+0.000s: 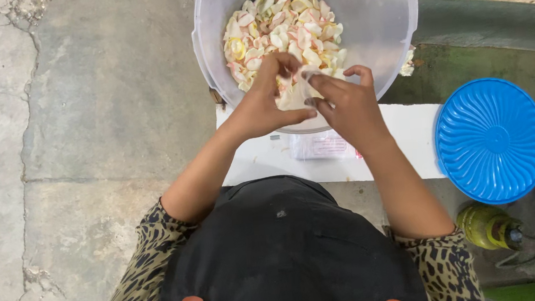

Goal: The person scoops colorful flower-shaped snacks from a large plastic bowl into small clear plastic bags, then seals each bag using a handheld green sealing tool. The process is repeated multiple times with consistent portioning and sealing.

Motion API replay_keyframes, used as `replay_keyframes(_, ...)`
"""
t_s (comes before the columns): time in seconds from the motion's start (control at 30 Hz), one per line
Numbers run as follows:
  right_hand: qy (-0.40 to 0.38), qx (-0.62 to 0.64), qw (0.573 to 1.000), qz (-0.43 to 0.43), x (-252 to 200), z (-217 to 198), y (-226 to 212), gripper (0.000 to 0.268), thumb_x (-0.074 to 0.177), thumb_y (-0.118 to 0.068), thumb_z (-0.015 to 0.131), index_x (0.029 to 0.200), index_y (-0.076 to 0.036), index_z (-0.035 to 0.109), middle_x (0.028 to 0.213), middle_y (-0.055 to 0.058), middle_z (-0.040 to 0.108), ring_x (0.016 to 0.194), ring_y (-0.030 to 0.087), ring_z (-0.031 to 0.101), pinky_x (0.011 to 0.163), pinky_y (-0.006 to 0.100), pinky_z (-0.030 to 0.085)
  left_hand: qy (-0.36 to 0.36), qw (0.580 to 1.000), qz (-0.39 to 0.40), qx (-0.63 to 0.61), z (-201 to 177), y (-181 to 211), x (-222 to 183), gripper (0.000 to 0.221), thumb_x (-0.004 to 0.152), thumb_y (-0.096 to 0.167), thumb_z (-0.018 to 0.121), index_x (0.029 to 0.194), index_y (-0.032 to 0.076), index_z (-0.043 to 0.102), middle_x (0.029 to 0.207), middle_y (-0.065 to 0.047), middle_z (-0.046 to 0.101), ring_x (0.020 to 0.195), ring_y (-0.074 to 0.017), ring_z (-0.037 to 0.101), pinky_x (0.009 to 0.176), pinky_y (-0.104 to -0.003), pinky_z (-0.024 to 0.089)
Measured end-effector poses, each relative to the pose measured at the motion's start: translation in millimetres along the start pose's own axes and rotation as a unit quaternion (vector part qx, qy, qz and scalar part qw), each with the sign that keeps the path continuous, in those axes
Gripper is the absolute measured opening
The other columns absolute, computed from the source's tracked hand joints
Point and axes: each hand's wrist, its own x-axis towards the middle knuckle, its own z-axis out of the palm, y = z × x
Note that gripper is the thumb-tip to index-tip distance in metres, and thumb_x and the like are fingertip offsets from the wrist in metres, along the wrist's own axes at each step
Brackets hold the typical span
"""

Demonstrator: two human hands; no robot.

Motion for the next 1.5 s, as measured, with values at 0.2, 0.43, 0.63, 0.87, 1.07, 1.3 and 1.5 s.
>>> replay_keyframes(0.2, -0.023, 0.124, 0.990, -0.059, 27.1, 1.9, 11.2, 0.026, 0.093, -0.006, 0.074, 0.119, -0.009, 0.070, 0.121, 0.008, 0.073, 0.111, 0.025, 0.066, 0.103, 0.040, 0.048, -0.004, 0.992, -0.080, 0.099, 2.4, -22.7, 16.0, 0.089, 0.070, 0.006, 0.088, 0.144, 0.007, 0.039, 0.123, -0.012, 0.064, 0.123, -0.0318, 0.062, 0.104, -0.042, 0.050)
replay_keyframes(0.43, -0.209, 0.100, 0.972, -0.038, 74.8, 39.1, 70.6, 0.069, 0.074, -0.020, 0.086, 0.136, -0.007, 0.058, 0.137, 0.015, 0.054, 0.128, 0.036, 0.054, 0.104, 0.047, 0.048, 0.161, 0.979, -0.062, 0.107, -13.6, -57.9, 2.2, 0.076, 0.077, -0.002, 0.088, 0.136, 0.005, 0.040, 0.125, -0.015, 0.058, 0.121, -0.0289, 0.062, 0.105, -0.038, 0.051)
replay_keyframes(0.63, -0.488, -0.070, 0.869, 0.039, 69.4, 154.6, 85.0, 0.095, 0.065, -0.024, 0.093, 0.148, -0.021, 0.046, 0.157, 0.017, 0.031, 0.129, 0.033, 0.053, 0.103, 0.043, 0.046, 0.198, 0.976, -0.043, 0.080, -14.0, -57.5, 3.4, 0.076, 0.077, -0.002, 0.086, 0.135, 0.004, 0.037, 0.121, -0.013, 0.055, 0.119, -0.0266, 0.059, 0.108, -0.038, 0.050)
replay_keyframes(0.87, -0.493, -0.001, 0.865, 0.092, 77.2, 155.6, 97.6, 0.048, 0.078, -0.010, 0.080, 0.123, -0.013, 0.065, 0.107, 0.015, 0.074, 0.100, 0.029, 0.071, 0.089, 0.042, 0.058, 0.218, 0.971, -0.037, 0.092, -13.8, -58.7, 5.0, 0.078, 0.074, 0.000, 0.089, 0.132, 0.005, 0.037, 0.121, -0.014, 0.053, 0.119, -0.0269, 0.057, 0.107, -0.038, 0.048)
replay_keyframes(1.07, -0.375, 0.312, 0.842, 0.229, 91.4, 65.3, 108.5, 0.018, 0.086, -0.002, 0.074, 0.103, -0.004, 0.068, 0.103, 0.007, 0.071, 0.089, 0.019, 0.073, 0.073, 0.032, 0.065, 0.244, 0.961, -0.059, 0.114, -13.2, -63.1, 8.0, 0.076, 0.073, -0.001, 0.085, 0.132, 0.003, 0.036, 0.123, -0.015, 0.053, 0.119, -0.0275, 0.058, 0.106, -0.039, 0.049)
replay_keyframes(1.3, -0.102, 0.524, 0.825, 0.187, 82.5, -10.4, 107.3, 0.022, 0.091, 0.001, 0.075, 0.110, -0.005, 0.065, 0.115, 0.006, 0.066, 0.099, 0.018, 0.071, 0.081, 0.033, 0.063, 0.221, 0.965, -0.103, 0.099, -9.8, -65.8, 16.2, 0.076, 0.075, 0.001, 0.084, 0.133, 0.001, 0.035, 0.121, -0.015, 0.055, 0.118, -0.0290, 0.059, 0.106, -0.040, 0.049)
replay_keyframes(1.5, -0.045, 0.649, 0.744, 0.152, 75.9, 1.1, 90.3, 0.023, 0.094, 0.002, 0.077, 0.111, -0.007, 0.064, 0.122, 0.004, 0.064, 0.108, 0.017, 0.068, 0.090, 0.034, 0.063, 0.143, 0.987, -0.067, 0.035, 8.0, -70.4, 24.0, 0.080, 0.073, 0.004, 0.086, 0.133, 0.003, 0.033, 0.130, -0.015, 0.049, 0.127, -0.0300, 0.057, 0.108, -0.040, 0.049)
